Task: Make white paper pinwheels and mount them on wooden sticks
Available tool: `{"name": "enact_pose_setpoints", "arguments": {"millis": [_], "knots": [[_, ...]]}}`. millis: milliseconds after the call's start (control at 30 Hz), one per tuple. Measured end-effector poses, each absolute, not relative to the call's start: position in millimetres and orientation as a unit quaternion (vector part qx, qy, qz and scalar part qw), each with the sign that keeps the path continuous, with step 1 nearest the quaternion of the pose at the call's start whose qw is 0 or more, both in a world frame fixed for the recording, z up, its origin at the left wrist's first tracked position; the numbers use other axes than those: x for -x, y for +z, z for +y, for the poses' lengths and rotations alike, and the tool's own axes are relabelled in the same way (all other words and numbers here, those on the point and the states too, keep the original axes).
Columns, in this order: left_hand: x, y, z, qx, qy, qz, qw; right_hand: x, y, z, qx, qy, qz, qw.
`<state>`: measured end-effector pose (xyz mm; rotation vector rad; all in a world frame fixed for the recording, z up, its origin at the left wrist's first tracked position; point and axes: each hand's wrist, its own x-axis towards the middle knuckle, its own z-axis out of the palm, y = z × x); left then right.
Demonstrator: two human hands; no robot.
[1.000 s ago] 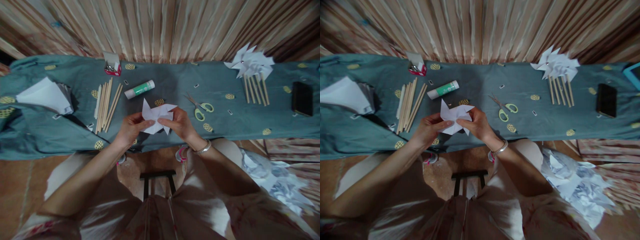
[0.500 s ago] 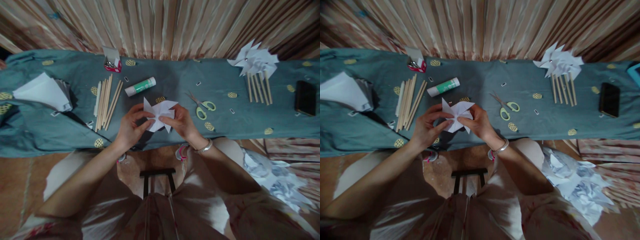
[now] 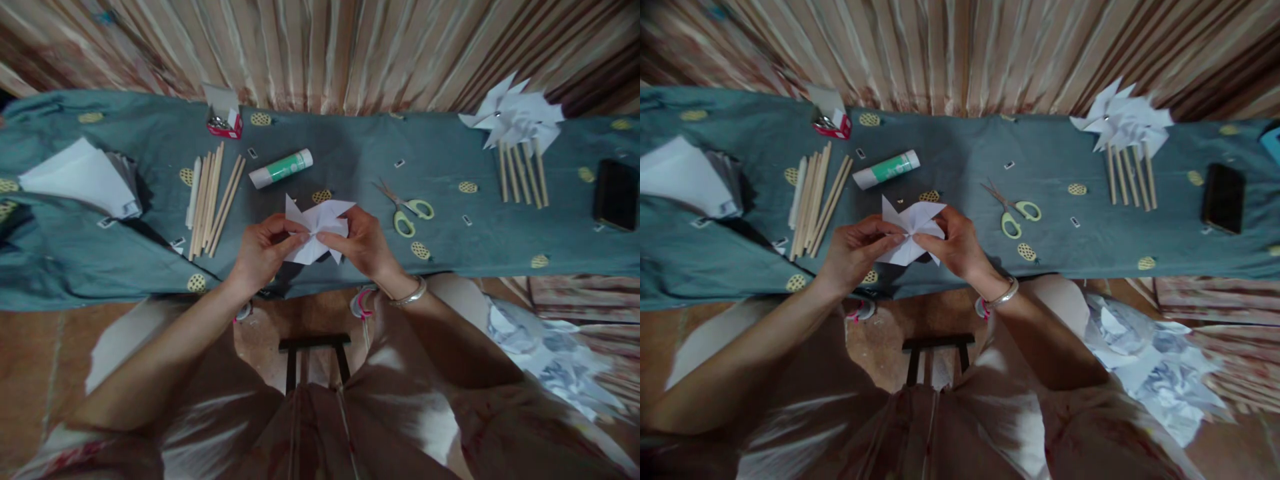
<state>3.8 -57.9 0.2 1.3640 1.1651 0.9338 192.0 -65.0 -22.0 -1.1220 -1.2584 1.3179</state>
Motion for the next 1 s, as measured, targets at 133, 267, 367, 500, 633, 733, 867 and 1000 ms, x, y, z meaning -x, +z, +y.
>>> {"name": "enact_pose_setpoints", "arguments": {"millis": [133,267,367,500,633,733,867,1000], "knots": [[-5,2,-58,-0.585,0.387,0.487,0.52,-191,-23,-67,0.459,0.528,-0.535,0.474],[-3,1,-56,-0.592,0.386,0.487,0.514,-190,-20,-70,0.47,0.513,-0.542,0.471],[1,0,-53,-0.576,0.4,0.49,0.518,-189,-15,-72,0.496,0.498,-0.546,0.455],[3,1,-53,-0.574,0.388,0.49,0.529,-189,-13,-74,0.514,0.475,-0.56,0.443],[0,2,-56,-0.586,0.369,0.492,0.528,-188,-17,-73,0.5,0.467,-0.568,0.458],[-3,2,-57,-0.577,0.376,0.489,0.536,-189,-19,-71,0.484,0.471,-0.572,0.466],[-5,1,-58,-0.548,0.366,0.499,0.563,-190,-20,-70,0.472,0.464,-0.58,0.474],[-7,0,-58,-0.533,0.371,0.498,0.574,-189,-23,-70,0.468,0.459,-0.584,0.479]]}}
